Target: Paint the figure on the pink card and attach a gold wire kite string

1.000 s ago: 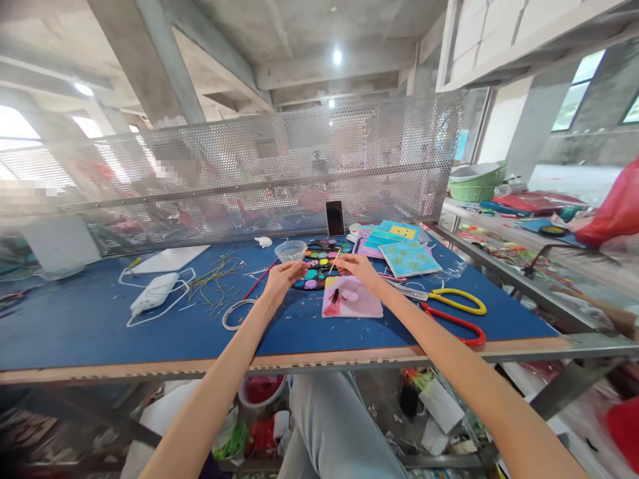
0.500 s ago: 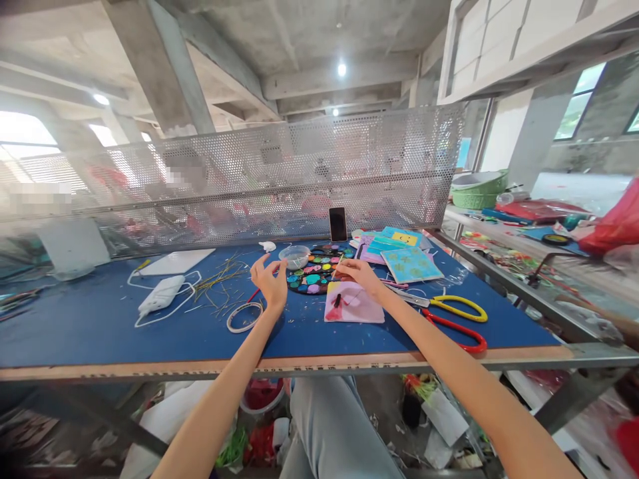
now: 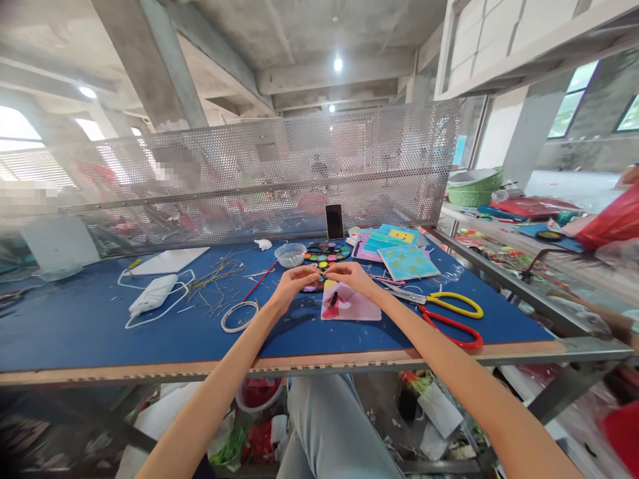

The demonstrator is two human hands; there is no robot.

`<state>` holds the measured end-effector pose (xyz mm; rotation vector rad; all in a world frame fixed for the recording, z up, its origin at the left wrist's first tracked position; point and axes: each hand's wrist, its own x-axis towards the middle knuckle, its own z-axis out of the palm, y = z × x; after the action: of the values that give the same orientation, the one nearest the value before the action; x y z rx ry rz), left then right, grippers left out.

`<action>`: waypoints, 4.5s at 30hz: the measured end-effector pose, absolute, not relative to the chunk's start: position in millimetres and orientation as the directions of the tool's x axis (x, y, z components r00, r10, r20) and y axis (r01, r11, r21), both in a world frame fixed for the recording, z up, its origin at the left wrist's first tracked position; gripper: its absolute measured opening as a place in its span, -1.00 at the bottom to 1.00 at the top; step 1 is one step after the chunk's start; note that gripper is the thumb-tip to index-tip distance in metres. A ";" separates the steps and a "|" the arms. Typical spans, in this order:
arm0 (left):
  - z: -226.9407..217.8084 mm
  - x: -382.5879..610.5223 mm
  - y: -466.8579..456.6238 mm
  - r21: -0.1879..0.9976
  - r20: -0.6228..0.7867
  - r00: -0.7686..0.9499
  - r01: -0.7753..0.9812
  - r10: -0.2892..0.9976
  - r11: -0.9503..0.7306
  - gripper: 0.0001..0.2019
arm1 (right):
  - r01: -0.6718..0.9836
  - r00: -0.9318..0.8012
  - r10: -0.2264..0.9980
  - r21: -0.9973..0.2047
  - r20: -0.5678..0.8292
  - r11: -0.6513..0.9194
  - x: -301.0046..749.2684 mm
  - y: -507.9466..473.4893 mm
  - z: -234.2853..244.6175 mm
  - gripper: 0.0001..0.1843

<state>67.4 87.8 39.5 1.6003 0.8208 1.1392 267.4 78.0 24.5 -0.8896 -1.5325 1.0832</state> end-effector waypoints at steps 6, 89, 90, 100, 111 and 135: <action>37.8 66.6 91.4 0.963 0.264 0.333 -0.041 0.905 -0.265 -0.60 | 0.072 -0.180 0.932 -0.941 0.313 0.330 267.7 79.0 23.7 -0.64; 13.3 78.8 -117.0 0.830 -0.003 0.473 -0.490 0.881 0.266 -0.79 | -0.344 0.006 0.917 -0.860 0.400 0.378 222.9 -121.8 -3.7 -0.92; 12.9 78.4 -117.5 0.825 -0.003 0.479 -0.494 0.878 0.273 -0.79 | -0.346 0.003 0.916 -0.859 0.400 0.376 222.4 -122.3 -3.2 -0.92; 16.1 77.2 -123.0 0.817 0.029 0.514 -0.507 0.857 0.276 -0.78 | -0.330 -0.057 0.892 -0.852 0.448 0.406 227.6 -125.9 -2.6 -0.94; 22.4 78.5 -127.3 0.857 0.025 0.484 -0.461 0.875 0.231 -0.76 | -0.218 0.004 0.851 -0.830 0.525 0.513 226.6 -135.2 8.3 -0.92; 43.6 88.4 -150.2 0.918 0.072 0.189 -0.397 0.979 0.009 -0.79 | -0.237 0.122 0.876 -0.843 0.467 0.483 216.4 -147.6 21.3 -0.93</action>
<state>88.4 -150.2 43.6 1.0176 0.7508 1.2505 216.4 -147.6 21.3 -0.6839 -1.1729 0.9118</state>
